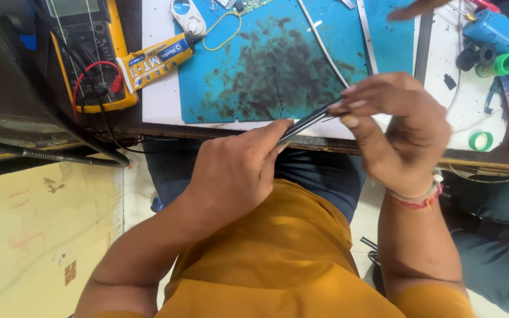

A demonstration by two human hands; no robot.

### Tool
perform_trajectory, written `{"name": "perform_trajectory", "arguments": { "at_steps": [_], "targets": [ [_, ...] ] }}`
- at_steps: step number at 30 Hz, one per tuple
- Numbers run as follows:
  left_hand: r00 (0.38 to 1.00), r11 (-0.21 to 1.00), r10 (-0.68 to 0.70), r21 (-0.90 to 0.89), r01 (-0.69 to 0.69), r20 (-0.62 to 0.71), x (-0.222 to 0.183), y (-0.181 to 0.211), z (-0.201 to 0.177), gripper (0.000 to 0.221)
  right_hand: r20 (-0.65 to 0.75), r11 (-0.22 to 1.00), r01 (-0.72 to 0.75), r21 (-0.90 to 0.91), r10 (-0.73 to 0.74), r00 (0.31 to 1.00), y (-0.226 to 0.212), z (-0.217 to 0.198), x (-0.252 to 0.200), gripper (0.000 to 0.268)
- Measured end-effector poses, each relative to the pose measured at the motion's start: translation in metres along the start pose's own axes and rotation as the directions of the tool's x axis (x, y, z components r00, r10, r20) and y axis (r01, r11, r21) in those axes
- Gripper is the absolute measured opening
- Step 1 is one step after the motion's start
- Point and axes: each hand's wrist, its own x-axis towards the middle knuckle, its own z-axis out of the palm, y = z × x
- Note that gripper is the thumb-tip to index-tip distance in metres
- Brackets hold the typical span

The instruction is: The person disassembles a smartphone, removes the battery and screen, and cleans the motherboard with a cotton swab. They handle the phone casing, battery, screen, and motherboard, using a metal prying tool and a cotton swab.

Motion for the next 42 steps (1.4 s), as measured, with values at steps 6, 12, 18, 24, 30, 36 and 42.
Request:
{"name": "perform_trajectory", "arguments": {
  "at_steps": [6,12,18,24,30,36,42],
  "targets": [
    [0.997,0.998,0.056,0.04,-0.054,-0.05,-0.005,-0.001,0.001,0.031,0.098,0.994,0.027,-0.11,-0.016,0.995,0.007,0.003,0.003,0.014],
    [0.996,0.997,0.065,0.047,-0.062,-0.067,-0.007,-0.001,-0.003,0.031,-0.045,0.986,-0.124,0.111,0.129,0.991,0.009,0.002,-0.004,0.014],
    [0.997,0.998,0.061,0.037,-0.059,-0.053,-0.008,0.0,-0.006,0.031,0.025,0.998,-0.066,0.013,0.065,0.998,0.009,0.001,-0.003,0.015],
    [0.997,0.998,0.063,-0.009,-0.063,-0.037,-0.011,0.0,-0.012,0.03,0.132,0.988,0.055,-0.141,-0.036,0.991,0.0,-0.004,0.008,0.007],
    [1.0,1.0,0.02,0.003,-0.02,-0.001,-0.014,0.002,-0.018,0.031,0.303,0.866,0.319,-0.386,-0.207,0.93,-0.005,-0.005,0.012,0.009],
    [0.999,0.999,0.042,-0.01,-0.042,-0.022,-0.019,-0.006,-0.013,0.032,0.329,0.712,0.44,-0.547,-0.301,0.895,-0.006,0.007,-0.004,0.021],
    [0.958,0.785,-0.275,-0.595,0.173,-0.084,-0.024,-0.003,0.026,0.026,-0.174,0.969,-0.195,0.15,0.22,0.96,0.021,0.037,-0.073,0.062]
  ]
}}
